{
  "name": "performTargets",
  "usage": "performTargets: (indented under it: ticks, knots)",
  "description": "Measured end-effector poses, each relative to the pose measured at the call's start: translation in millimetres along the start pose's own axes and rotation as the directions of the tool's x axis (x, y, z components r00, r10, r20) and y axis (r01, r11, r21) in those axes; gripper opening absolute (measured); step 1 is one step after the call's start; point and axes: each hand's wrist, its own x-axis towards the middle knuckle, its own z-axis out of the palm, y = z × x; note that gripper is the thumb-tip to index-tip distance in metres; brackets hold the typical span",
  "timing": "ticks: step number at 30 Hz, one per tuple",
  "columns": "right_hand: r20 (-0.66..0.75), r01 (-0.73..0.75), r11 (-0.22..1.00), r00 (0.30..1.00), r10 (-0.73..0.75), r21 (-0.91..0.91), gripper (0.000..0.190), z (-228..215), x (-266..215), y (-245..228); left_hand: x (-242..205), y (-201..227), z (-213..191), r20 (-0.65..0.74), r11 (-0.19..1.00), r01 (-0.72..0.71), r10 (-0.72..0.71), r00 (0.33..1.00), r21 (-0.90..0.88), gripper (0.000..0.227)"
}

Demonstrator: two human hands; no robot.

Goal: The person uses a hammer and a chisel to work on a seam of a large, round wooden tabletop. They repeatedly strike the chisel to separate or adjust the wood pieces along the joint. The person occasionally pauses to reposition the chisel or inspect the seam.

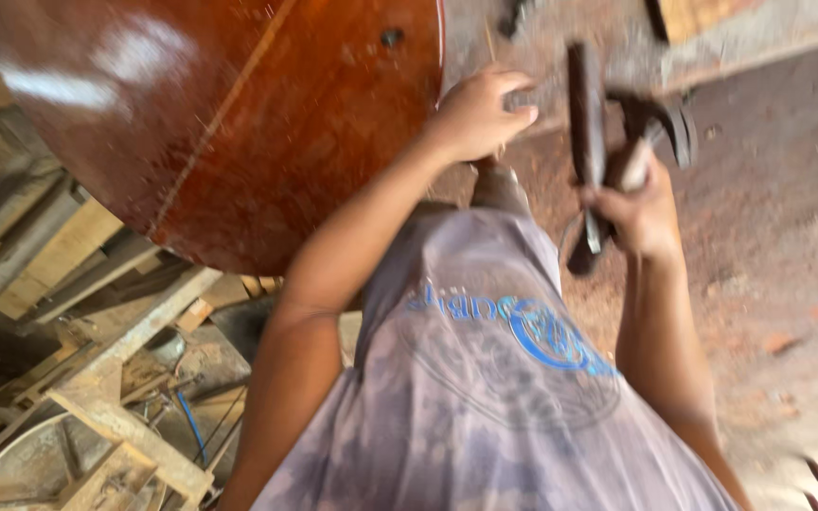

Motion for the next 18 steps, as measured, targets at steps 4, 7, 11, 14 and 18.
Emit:
performTargets:
  ticks: [4, 7, 11, 14, 18]
  knots:
    - [0.205, 0.058, 0.961, 0.979, -0.002, -0.270, 0.042, 60.3, 29.5, -38.7, -66.3, -0.8, -2.0, 0.353, 0.422, 0.394, -0.175, 0.919, -0.816, 0.041]
    - [0.461, 0.434, 0.663, 0.875, -0.148, -0.610, 0.047, 114.1, 39.5, -64.0, -96.2, -14.0, 6.8, 0.119, 0.239, 0.164, -0.192, 0.974, -0.957, 0.031]
    - [0.535, 0.568, 0.463, 0.817, -0.216, -0.681, 0.051, 178.9, 38.7, -77.7, -156.1, -48.9, -50.1, -0.118, 0.200, -0.057, -0.310, 0.943, -0.978, 0.035]
    - [0.430, 0.473, 0.468, 0.880, -0.203, -0.747, 0.048, 204.7, 31.2, -64.2, -226.7, -82.4, -119.4, -0.409, 0.480, -0.199, -0.384, 0.828, -0.854, 0.041]
    - [0.307, 0.358, 0.510, 0.934, -0.185, -0.782, 0.040, 227.6, 35.3, -32.6, -294.8, -141.5, -204.3, -0.721, 0.650, -0.380, -0.400, 0.566, -0.658, 0.042]
